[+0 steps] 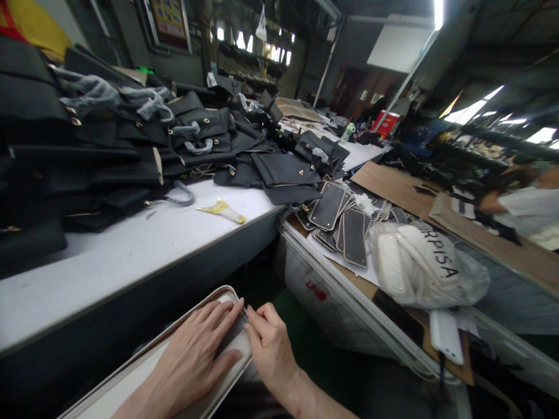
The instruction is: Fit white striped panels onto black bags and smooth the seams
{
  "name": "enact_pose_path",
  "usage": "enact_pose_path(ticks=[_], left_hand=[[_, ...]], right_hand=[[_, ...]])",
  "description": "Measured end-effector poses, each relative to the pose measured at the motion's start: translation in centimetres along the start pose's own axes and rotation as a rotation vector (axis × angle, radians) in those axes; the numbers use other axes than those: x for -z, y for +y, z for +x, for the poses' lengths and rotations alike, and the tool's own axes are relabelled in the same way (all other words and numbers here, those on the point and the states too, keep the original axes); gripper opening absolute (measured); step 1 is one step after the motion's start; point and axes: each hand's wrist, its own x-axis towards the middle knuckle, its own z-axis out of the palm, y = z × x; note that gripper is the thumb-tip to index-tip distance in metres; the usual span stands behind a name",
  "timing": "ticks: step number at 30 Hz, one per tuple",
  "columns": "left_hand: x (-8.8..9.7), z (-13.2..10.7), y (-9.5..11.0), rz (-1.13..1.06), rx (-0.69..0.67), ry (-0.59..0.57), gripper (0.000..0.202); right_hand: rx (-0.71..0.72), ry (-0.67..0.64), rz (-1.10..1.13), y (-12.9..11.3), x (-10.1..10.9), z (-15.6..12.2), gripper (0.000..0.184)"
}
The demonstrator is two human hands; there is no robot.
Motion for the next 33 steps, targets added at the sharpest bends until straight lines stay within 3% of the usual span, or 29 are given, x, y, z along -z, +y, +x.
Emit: enact_pose_path(ticks=[9, 18, 24, 31, 33], left_hand=[[-0.8, -0.2, -0.4, 0.116, -0.070, 0.104, 0.067], [-1.0, 0.0, -0.4, 0.227, -0.155, 0.241, 0.065], [-1.4, 0.0, -0.2, 0.232, -0.150, 0.221, 0.063], [-1.1, 0.5, -0.1, 0.228, -0.170, 0.117, 0.061], [-0.9, 0.6, -0.1, 0.228, -0.180, 0.118, 0.060]], right_hand=[[0.042, -0.030, -0.056, -0.4, 0.0, 0.3, 0.034], [0.085, -0.132, -0.269, -0.7, 0.2, 0.8, 0.035], [0.140, -0.253, -0.476, -0.8, 0.3, 1.2, 0.040], [0.219, -0.318, -0.532, -1.2, 0.4, 1.6, 0.044], [0.216, -0.303, -0.447, -1.2, 0.7, 2.0, 0.041]])
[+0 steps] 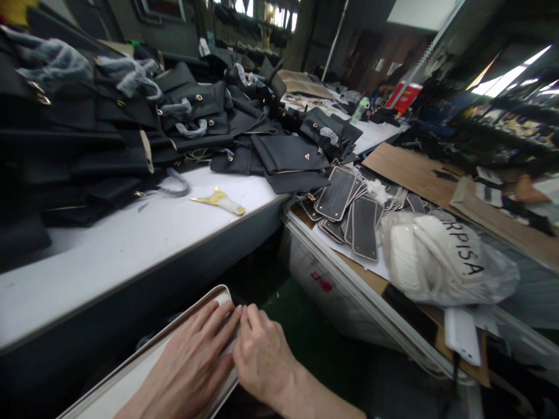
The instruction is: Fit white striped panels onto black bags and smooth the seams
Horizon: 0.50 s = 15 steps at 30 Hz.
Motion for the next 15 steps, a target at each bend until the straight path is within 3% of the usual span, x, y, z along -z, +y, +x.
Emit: enact_pose_path(ticks=[2, 5, 8, 15], left_hand=[[0.2, 0.0, 0.0, -0.009, 0.019, 0.012, 0.059], [0.7, 0.1, 0.2, -0.036, 0.074, 0.003, 0.059], [1.1, 0.1, 0.5, -0.079, 0.120, -0.041, 0.059], [0.6, -0.4, 0.6, -0.080, 0.147, -0.023, 0.054]], right_hand=[[-0.069, 0.048, 0.222, 0.7, 0.4, 0.4, 0.035], [-0.348, 0.111, 0.650, 2.1, 0.7, 1.2, 0.037], [-0.563, 0.026, 0.989, 3.4, 0.4, 2.2, 0.022], [-0.561, -0.255, 1.177, 4.4, 0.7, 4.1, 0.035]])
